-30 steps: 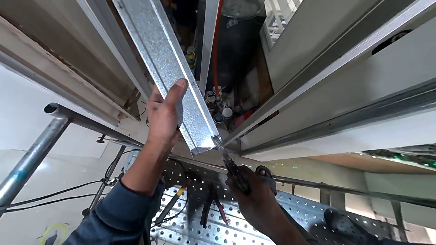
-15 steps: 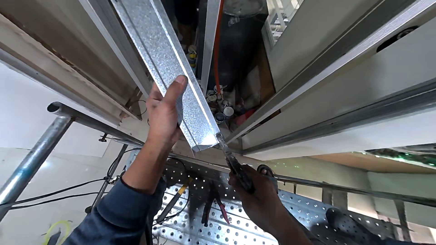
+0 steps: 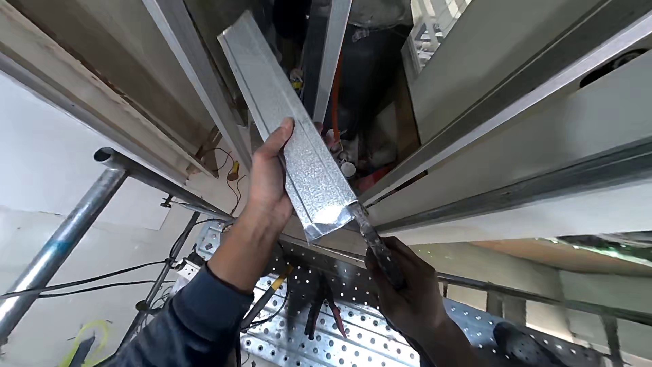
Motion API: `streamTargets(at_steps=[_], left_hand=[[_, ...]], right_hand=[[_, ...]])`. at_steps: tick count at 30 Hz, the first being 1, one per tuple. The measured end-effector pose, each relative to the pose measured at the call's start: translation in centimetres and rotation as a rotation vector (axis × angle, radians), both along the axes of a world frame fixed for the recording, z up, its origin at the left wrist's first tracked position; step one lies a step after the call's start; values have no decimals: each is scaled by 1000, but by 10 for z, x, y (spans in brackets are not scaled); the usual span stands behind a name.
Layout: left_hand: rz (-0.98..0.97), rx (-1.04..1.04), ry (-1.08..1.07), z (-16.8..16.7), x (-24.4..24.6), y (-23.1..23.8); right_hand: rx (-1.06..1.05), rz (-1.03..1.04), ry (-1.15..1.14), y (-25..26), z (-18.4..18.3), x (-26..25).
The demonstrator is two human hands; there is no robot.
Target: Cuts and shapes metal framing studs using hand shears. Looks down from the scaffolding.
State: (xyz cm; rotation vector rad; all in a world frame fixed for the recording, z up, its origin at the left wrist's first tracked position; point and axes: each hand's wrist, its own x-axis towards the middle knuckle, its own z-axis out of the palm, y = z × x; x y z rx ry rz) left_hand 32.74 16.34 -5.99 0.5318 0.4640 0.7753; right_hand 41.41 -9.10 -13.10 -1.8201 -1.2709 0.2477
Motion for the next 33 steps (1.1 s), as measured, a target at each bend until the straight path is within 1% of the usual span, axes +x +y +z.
streamTargets(at_steps=[2, 5, 9, 14, 17, 24, 33], left_hand=[[27, 5, 32, -8, 0, 3], [84, 58, 51, -14, -1, 7], [130, 108, 88, -15, -1, 11], [135, 125, 104, -9, 1, 9], [114, 106, 77, -10, 3, 9], [107, 45, 99, -14, 7, 7], [135, 144, 133, -11, 8, 4]], right_hand=[[-90, 2, 83, 0, 0, 3], [-213, 43, 267, -3, 1, 1], [-236, 75, 320, -9, -3, -9], [-208, 59, 301, -9, -3, -10], [-195, 64, 273, -8, -1, -10], [-150, 77, 213, -5, -3, -14], [-199, 36, 171, -5, -3, -15]])
